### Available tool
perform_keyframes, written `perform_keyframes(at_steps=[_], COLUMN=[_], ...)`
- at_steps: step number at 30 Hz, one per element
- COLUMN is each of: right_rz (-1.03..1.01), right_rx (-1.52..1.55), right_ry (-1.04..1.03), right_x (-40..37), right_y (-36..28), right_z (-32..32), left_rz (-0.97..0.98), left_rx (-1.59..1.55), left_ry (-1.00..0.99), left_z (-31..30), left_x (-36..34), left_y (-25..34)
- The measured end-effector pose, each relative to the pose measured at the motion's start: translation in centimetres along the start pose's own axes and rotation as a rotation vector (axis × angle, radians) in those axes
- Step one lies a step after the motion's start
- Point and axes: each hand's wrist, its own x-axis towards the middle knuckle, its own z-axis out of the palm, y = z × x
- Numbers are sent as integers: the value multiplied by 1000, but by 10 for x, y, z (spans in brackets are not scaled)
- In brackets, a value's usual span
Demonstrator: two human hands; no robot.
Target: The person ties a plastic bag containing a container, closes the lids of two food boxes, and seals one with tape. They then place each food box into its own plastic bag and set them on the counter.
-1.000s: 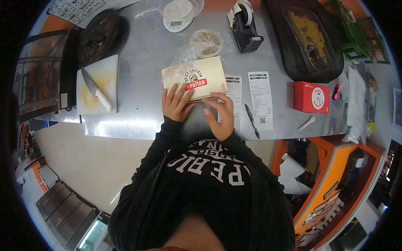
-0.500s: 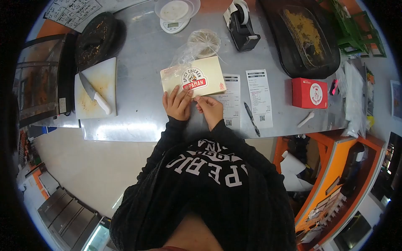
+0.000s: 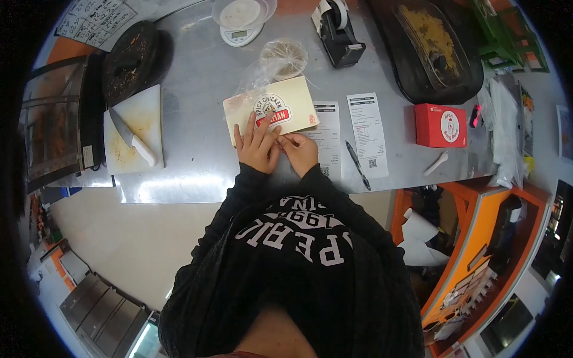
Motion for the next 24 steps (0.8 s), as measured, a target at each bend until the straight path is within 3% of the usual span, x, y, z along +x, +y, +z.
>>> perform_keyframes(at_steps=[3,6,9,12,15,18,19,24], right_rz=[-136,-454,-504,-224,-778,-919,-955,-1151], right_rx=[-438,-868,-963,-1110,-819,-892,-1048,-897], right_ry=[65,84,57,-163,179,-68,-139,26], right_x=[-2,0,7,-1,-13,3,9,23], right_y=[-8,-6,-5,-32,-58,-61,-57,-25], right_z=[-2,-12,-18,-27,-43,-62,-67,-71], left_rz=[48,83,121,162,201,220,215,208], left_rx=[-50,-56,18,71,112,138,134,202], left_ry=[-75,-41,4,32,37,29,22,-66], left_z=[-2,-1,11,20,20,21,19,9], left_x=[7,10,8,6,6,7,8,12], left_y=[-1,-4,-10,-15,-17,-15,-14,-3])
